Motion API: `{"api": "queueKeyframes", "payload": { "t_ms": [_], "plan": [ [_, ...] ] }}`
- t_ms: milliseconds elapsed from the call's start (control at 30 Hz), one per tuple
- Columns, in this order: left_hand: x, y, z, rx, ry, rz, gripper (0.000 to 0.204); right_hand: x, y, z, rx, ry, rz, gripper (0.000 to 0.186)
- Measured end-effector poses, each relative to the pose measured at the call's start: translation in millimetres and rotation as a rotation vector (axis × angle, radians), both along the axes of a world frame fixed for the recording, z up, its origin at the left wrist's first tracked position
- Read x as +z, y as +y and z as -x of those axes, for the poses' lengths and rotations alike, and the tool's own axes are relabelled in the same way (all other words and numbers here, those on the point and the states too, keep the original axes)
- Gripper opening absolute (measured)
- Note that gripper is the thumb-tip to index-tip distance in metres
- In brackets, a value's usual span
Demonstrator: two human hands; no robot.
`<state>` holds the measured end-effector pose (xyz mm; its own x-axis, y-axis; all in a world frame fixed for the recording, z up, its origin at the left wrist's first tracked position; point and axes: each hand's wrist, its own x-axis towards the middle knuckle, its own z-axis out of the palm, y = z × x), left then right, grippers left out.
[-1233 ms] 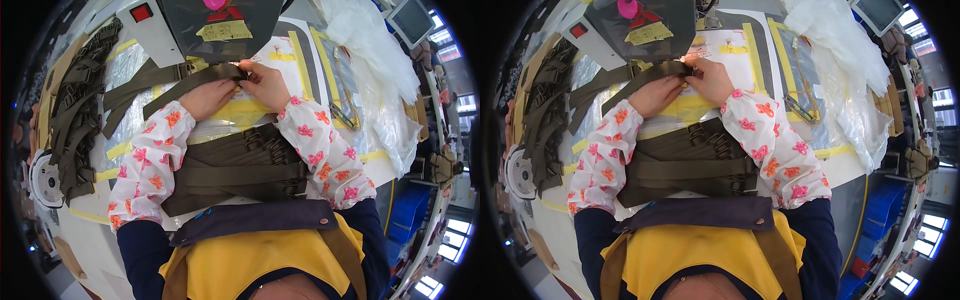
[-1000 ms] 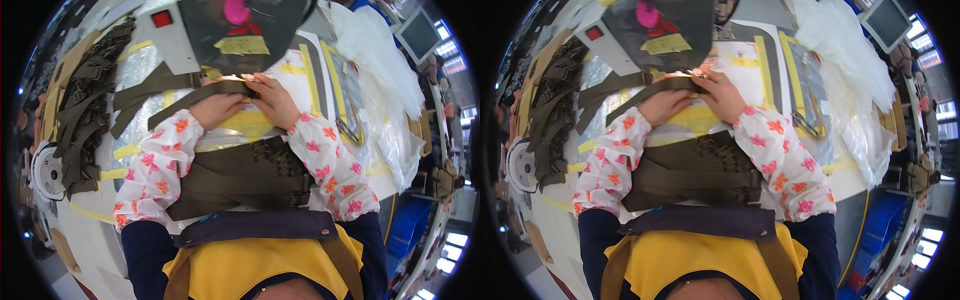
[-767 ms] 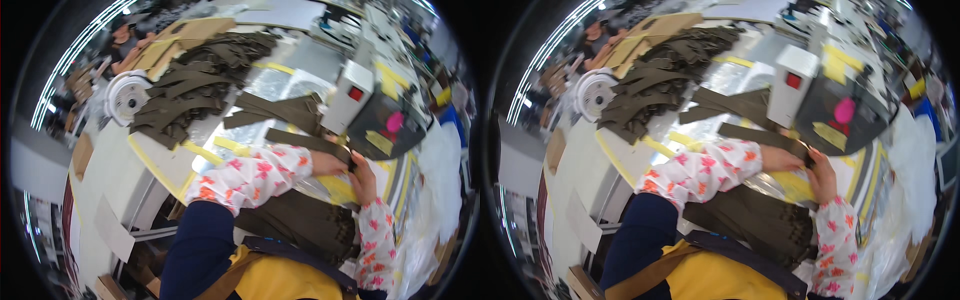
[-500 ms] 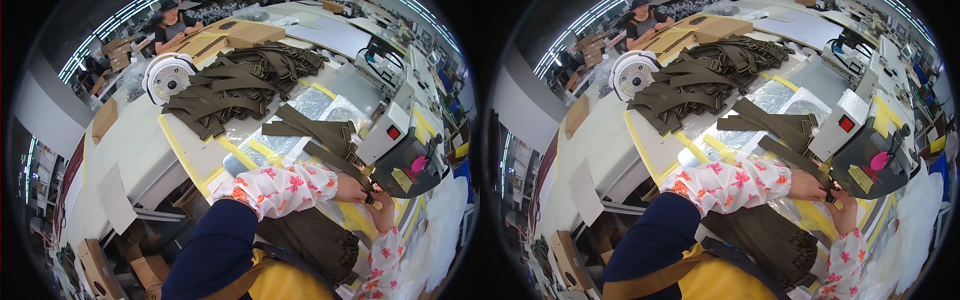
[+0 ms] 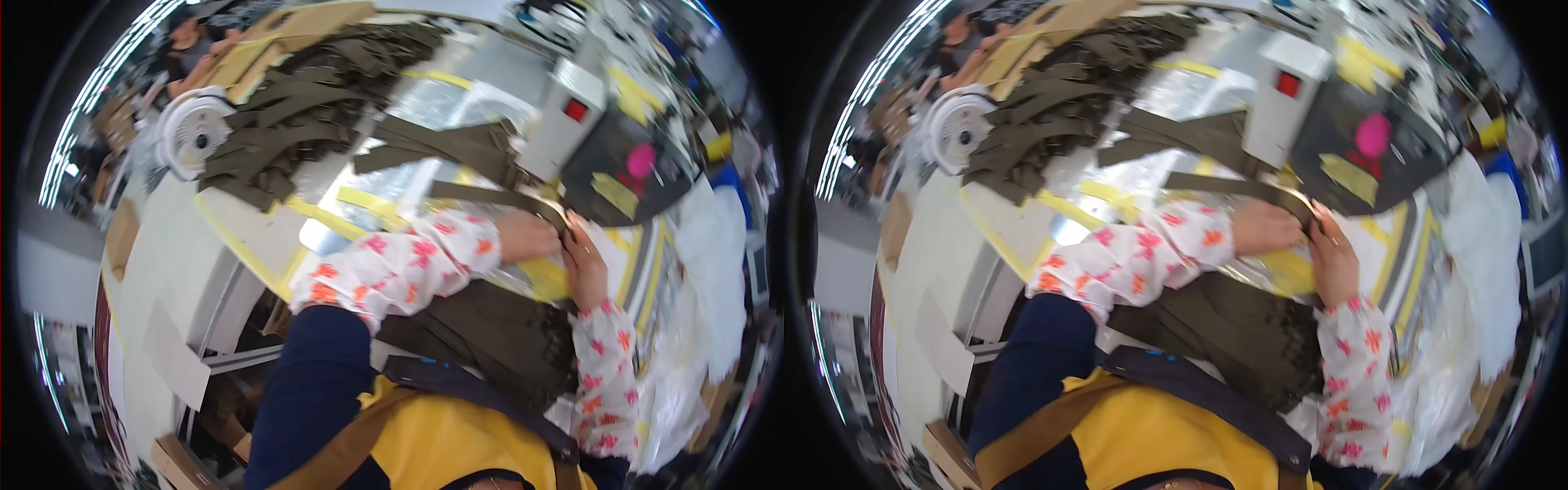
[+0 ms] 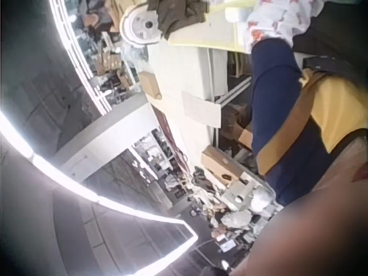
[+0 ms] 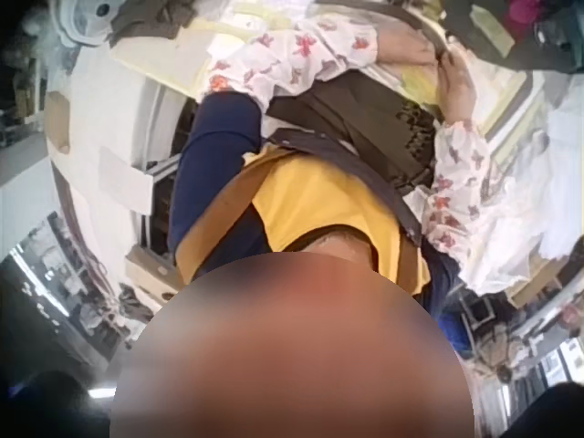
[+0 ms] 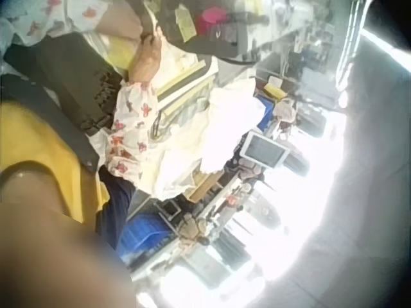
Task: Sewing metal buckles onto olive green nylon straps using an industrial sewing machine.
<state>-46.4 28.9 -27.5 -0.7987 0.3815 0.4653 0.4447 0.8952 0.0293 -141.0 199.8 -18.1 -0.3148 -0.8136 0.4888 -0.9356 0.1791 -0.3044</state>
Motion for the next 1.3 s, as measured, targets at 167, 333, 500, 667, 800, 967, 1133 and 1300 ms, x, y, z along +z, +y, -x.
{"api": "queueKeyframes", "payload": {
  "t_ms": [167, 333, 500, 667, 800, 967, 1133, 1300],
  "plan": [
    [0, 2, 4, 0.007, 0.225, 0.026, 0.028, -22, 6, 4, -0.081, -0.026, 0.122, 0.028],
    [5, -3, 17, -0.013, 0.110, -0.058, 0.025, -23, 10, 5, -0.117, -0.040, 0.065, 0.032],
    [2, -7, 22, -0.032, 0.012, -0.133, 0.025, -24, 13, 2, -0.131, -0.030, 0.057, 0.030],
    [2, -8, 25, -0.041, -0.077, -0.070, 0.032, -24, 12, 2, -0.161, -0.039, 0.122, 0.020],
    [7, -8, 26, -0.046, -0.123, -0.042, 0.032, -17, 17, 3, -0.145, 0.165, 0.023, 0.018],
    [8, -7, 23, -0.026, -0.090, -0.050, 0.031, -12, 19, 1, -0.193, -0.153, 0.174, 0.022],
    [0, -9, 25, -0.015, -0.043, -0.078, 0.027, -14, 13, 3, -0.129, 0.063, 0.078, 0.020],
    [-1, -12, 23, -0.052, 0.017, -0.136, 0.026, -10, 11, -2, -0.217, 0.302, -0.161, 0.019]
  ]
}}
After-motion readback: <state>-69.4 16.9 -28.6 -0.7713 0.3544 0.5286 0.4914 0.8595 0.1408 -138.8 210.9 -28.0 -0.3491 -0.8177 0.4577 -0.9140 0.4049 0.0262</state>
